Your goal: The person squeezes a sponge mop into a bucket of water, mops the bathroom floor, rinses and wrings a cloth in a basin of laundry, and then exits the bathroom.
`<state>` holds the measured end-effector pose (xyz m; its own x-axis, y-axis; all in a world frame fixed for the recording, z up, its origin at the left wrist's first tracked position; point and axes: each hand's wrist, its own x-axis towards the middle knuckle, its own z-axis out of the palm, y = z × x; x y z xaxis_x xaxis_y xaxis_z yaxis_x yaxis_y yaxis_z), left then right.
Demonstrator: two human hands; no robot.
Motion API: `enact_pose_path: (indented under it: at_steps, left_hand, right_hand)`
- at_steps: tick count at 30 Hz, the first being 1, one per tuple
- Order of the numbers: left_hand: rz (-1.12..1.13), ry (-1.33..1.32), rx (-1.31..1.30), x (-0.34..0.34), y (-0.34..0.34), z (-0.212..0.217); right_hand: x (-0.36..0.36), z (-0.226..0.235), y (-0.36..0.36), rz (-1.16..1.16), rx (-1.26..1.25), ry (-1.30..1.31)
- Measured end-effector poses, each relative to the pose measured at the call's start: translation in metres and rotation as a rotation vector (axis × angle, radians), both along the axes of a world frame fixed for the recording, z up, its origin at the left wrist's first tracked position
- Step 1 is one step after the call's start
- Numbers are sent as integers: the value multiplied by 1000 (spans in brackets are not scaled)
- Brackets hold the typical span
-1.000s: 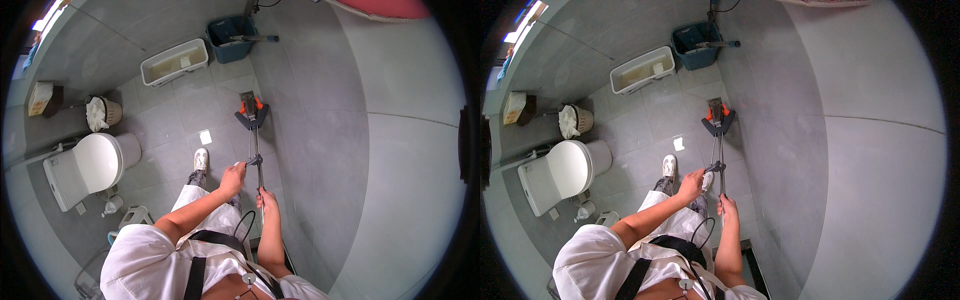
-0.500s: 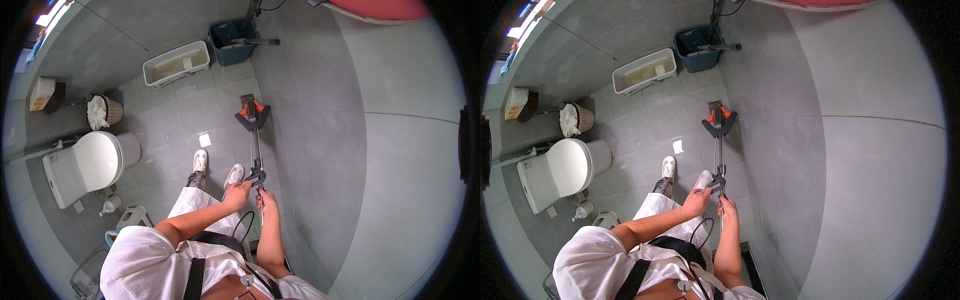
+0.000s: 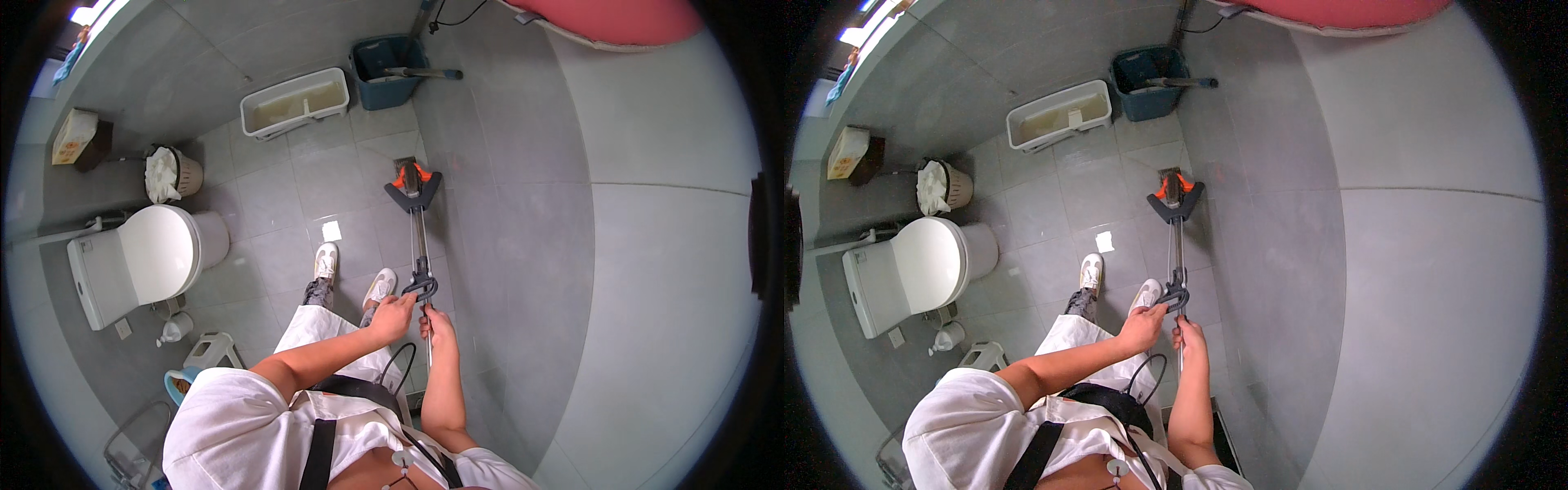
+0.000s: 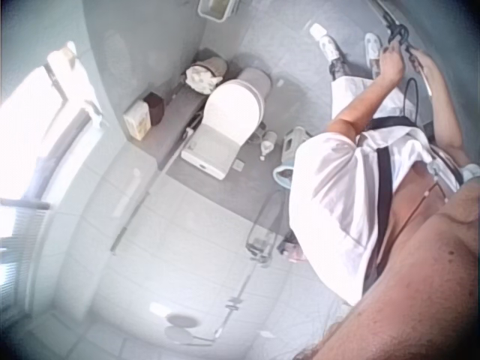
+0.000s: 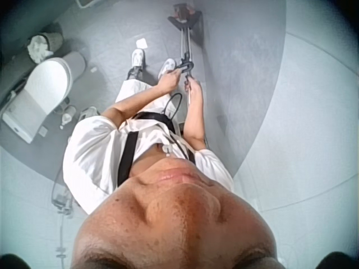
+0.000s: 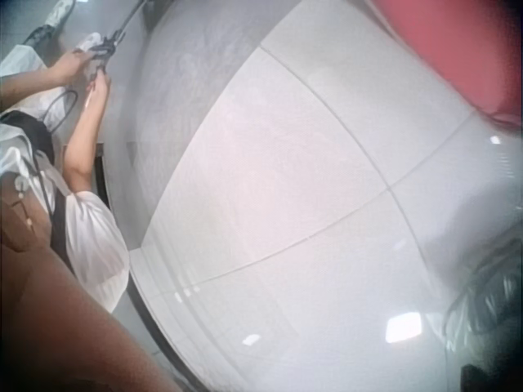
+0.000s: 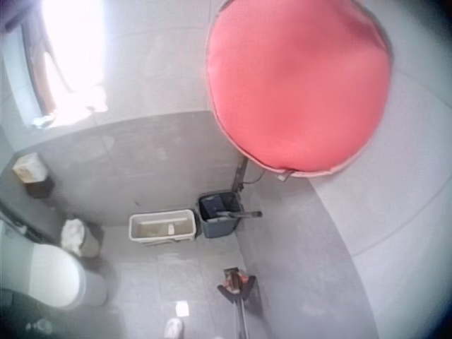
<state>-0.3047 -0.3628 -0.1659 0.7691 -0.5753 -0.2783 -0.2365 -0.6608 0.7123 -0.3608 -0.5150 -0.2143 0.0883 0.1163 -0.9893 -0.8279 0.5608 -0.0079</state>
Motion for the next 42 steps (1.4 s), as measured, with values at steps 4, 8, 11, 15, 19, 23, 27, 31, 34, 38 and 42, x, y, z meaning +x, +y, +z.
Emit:
enact_pose_path:
  at_steps: [4, 8, 11, 15, 19, 23, 27, 31, 34, 38, 42]
  left_hand:
    - [6, -16, 14, -1, 2, 3]
    - [159, 113, 106, 37, 27, 7]
    - [237, 107, 132, 41, 57, 16]
    - [441, 11, 107, 19, 94, 35]
    - [557, 63, 20, 34, 131, 81]
    - [688, 70, -60, 34, 180, 117]
    - [744, 129, -154, 31, 230, 141]
    - [790, 116, -150, 32, 294, 169]
    - [874, 6, -166, 48, 340, 175]
    - [999, -91, -263, 67, 394, 207]
    - [1134, -54, -300, 70, 426, 205]
  right_hand:
    - [-2, 10, -4, 17, 16, 17]
    - [-19, 30, -25, 60, 42, 2]
    - [-19, 44, -30, 152, 30, 19]
    - [-2, 56, -17, 217, 3, 66]
    - [3, 76, -2, 408, -92, -5]
    - [24, 120, 9, 458, 23, -16]
    - [54, 165, 36, 494, 39, -10]
    - [87, 216, 84, 524, 5, -5]
    - [120, 226, 123, 467, 3, -75]
    - [172, 208, 170, 404, 48, -101]
    - [232, 200, 214, 490, 72, -42]
